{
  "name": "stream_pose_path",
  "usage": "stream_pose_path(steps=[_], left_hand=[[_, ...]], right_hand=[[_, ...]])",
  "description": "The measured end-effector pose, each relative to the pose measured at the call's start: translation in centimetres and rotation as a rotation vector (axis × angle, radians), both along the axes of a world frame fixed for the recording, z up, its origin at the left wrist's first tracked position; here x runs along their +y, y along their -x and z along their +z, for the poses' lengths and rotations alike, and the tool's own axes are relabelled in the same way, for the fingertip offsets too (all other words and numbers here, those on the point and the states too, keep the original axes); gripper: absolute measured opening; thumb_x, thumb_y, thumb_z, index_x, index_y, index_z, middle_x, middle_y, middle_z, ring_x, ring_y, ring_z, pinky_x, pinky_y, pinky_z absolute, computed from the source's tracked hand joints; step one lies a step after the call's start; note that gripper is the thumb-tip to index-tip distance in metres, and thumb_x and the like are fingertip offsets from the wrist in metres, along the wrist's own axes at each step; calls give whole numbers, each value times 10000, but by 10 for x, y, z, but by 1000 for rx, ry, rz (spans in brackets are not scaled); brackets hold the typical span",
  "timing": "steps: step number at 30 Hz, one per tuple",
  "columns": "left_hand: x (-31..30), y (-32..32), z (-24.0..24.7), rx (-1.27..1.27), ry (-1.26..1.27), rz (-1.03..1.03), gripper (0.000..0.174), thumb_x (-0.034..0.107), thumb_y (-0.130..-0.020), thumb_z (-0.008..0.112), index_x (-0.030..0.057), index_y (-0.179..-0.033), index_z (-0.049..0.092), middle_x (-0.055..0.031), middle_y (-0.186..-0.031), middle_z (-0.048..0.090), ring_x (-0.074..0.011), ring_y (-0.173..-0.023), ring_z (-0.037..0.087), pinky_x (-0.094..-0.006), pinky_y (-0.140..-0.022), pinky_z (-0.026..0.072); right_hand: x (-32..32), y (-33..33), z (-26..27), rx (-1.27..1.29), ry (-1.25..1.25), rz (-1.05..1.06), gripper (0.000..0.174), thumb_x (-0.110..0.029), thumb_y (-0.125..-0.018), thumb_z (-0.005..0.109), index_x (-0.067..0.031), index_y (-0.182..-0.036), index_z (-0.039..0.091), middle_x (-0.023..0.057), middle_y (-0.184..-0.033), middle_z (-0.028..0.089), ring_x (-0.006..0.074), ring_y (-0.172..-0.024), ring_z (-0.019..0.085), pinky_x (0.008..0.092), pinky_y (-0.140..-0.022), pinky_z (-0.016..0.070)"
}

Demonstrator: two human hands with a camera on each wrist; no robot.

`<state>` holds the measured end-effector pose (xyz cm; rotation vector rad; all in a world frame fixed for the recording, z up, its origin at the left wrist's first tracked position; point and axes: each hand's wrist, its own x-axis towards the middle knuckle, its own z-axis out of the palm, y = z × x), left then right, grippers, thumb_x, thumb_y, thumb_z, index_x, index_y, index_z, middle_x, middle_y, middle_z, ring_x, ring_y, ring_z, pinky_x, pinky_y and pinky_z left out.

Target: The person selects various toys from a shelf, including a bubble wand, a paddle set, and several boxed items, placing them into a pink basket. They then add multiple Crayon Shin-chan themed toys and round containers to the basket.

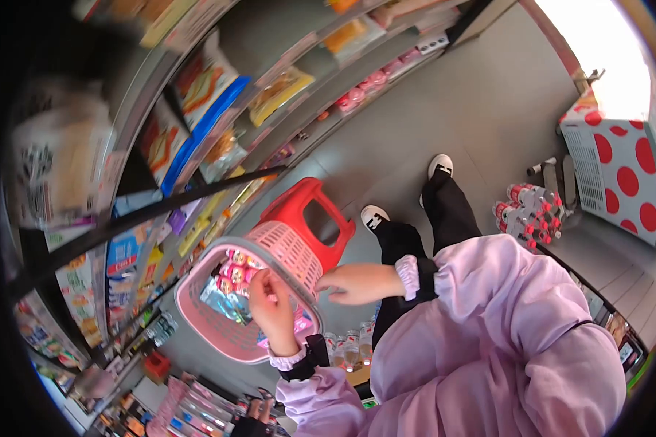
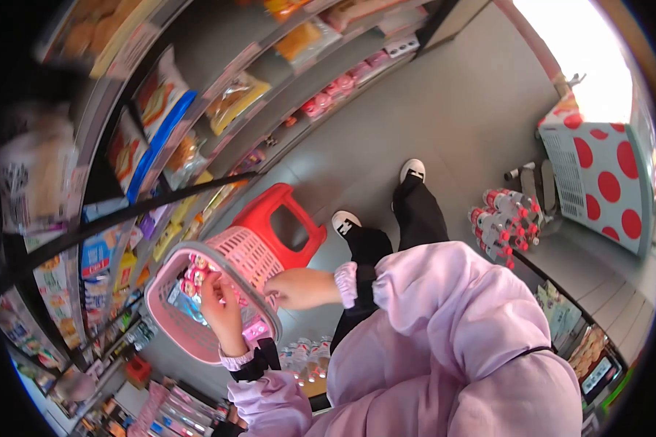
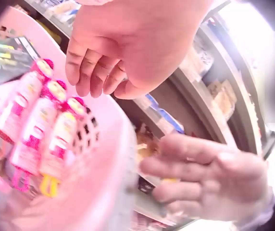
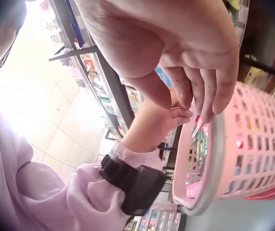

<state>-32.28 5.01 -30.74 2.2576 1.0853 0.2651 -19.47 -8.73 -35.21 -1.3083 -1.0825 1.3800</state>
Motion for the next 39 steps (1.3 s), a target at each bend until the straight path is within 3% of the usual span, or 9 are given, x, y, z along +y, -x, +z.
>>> stream_pose_path(steps=[2,6,11,15,26,30,35,38,39], left_hand=[[-17,-45,-2,-71,10,-212,185,83,-803,538,-15,-961,545,-137,-782,580,-248,-659,576,-333,-590,457],[-57,-132,-15,87,135,-577,241,117,-789,552,14,-1005,526,-152,-862,575,-318,-759,574,-389,-654,458],[-116,-218,-74,208,231,-737,207,119,-795,523,36,-985,529,-153,-888,577,-330,-790,571,-399,-665,459],[-151,-276,-114,226,298,-738,199,117,-796,508,36,-976,537,-151,-883,590,-327,-796,575,-402,-672,464],[-195,-406,-187,459,402,-809,206,147,-787,502,51,-959,563,-163,-829,605,-330,-765,584,-405,-673,466],[-178,-426,-231,417,376,-774,205,129,-777,524,16,-939,579,-127,-710,602,-245,-669,589,-341,-616,461],[-154,-458,-261,500,422,-752,219,115,-785,493,-4,-952,568,-105,-723,600,-164,-578,582,-284,-550,466],[-146,-483,-271,524,366,-728,212,133,-752,499,22,-901,599,-164,-752,620,-294,-705,602,-370,-653,468],[-142,-489,-284,507,379,-708,211,135,-744,503,27,-896,602,-161,-744,621,-291,-701,604,-373,-651,468]], right_hand=[[-25,-36,-5,-80,40,-59,264,-124,-739,503,-18,-973,561,161,-871,602,306,-826,586,381,-712,462],[-72,-101,-22,-128,193,-158,258,-128,-745,497,-20,-964,580,168,-862,603,307,-814,590,385,-714,459],[-123,-178,-42,-367,323,-241,268,-149,-741,499,-28,-965,582,152,-892,591,328,-832,563,401,-731,449],[-162,-226,-75,-472,391,-373,272,-161,-738,519,-33,-970,578,155,-882,601,327,-835,569,396,-739,455],[-235,-348,-137,-632,569,-371,216,-133,-709,560,-33,-901,570,142,-838,585,311,-796,581,395,-711,471],[-251,-376,-148,-727,624,-371,196,-138,-712,568,-35,-879,573,128,-846,589,318,-789,582,397,-692,478],[-257,-403,-172,-703,625,-417,132,-95,-688,545,-31,-790,598,159,-788,618,334,-770,606,407,-658,494],[-254,-416,-197,-678,663,-467,133,-100,-685,550,-38,-788,608,155,-791,621,337,-779,605,405,-663,493],[-253,-419,-204,-659,669,-490,137,-109,-692,547,-35,-796,596,155,-788,614,340,-778,597,409,-668,485]])
